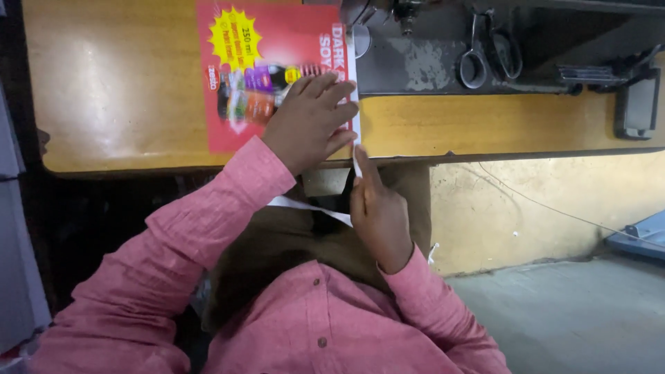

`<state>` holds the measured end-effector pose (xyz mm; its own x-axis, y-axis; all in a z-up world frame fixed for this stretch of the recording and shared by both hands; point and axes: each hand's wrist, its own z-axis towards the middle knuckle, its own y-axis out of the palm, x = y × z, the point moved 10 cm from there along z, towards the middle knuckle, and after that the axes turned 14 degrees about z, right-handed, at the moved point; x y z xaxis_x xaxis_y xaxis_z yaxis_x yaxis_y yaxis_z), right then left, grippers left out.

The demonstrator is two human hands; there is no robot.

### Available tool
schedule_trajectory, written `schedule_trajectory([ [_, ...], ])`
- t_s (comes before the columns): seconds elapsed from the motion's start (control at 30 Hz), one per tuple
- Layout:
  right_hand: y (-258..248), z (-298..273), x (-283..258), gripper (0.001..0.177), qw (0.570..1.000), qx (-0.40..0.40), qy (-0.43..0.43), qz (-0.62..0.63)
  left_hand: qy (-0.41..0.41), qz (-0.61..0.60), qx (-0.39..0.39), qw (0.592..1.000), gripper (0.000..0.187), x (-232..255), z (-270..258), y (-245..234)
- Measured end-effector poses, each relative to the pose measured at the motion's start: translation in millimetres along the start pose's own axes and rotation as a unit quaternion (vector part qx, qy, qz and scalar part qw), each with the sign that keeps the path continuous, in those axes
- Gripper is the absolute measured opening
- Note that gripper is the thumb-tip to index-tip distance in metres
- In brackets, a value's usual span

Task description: The person sews a white strip of material onto the edges of various printed paper sheets using a sewing machine. They handle multiple sheets, including advertisements for food products, aligning them under the needle and guiding them through the machine.

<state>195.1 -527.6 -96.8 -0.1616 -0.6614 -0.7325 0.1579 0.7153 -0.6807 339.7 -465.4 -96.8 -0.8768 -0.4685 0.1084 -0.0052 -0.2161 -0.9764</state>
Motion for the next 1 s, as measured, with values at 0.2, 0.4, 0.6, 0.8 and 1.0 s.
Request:
schedule_trajectory([
  [0.2,-11.2,34.2,-11.2,0.050,0.999,-0.003,-0.039,-0.028,0.073,0.072,0.099,0.990,0.010,8.9,-3.8,-23.8],
  [0.4,-6.9,69.5,-6.5,0.050,0.999,-0.024,-0.008,-0.019,0.083,0.067,0.126,0.986,0.003,-13.3,9.7,-20.7],
  [0.6,-8.0,98.0,0.2,0.051,0.999,-0.026,0.030,-0.019,0.062,0.045,0.102,0.992,0.005,-30.5,26.0,-7.5],
  [0.8,-4.4,117.6,1.0,0.051,0.999,-0.036,0.023,-0.026,0.045,-0.004,0.118,0.992,0.010,-44.8,34.8,-6.1],
  [1.0,-6.1,128.1,1.6,0.052,0.999,-0.034,0.036,-0.015,0.037,0.029,0.177,0.983,0.007,-45.6,33.8,-13.9],
])
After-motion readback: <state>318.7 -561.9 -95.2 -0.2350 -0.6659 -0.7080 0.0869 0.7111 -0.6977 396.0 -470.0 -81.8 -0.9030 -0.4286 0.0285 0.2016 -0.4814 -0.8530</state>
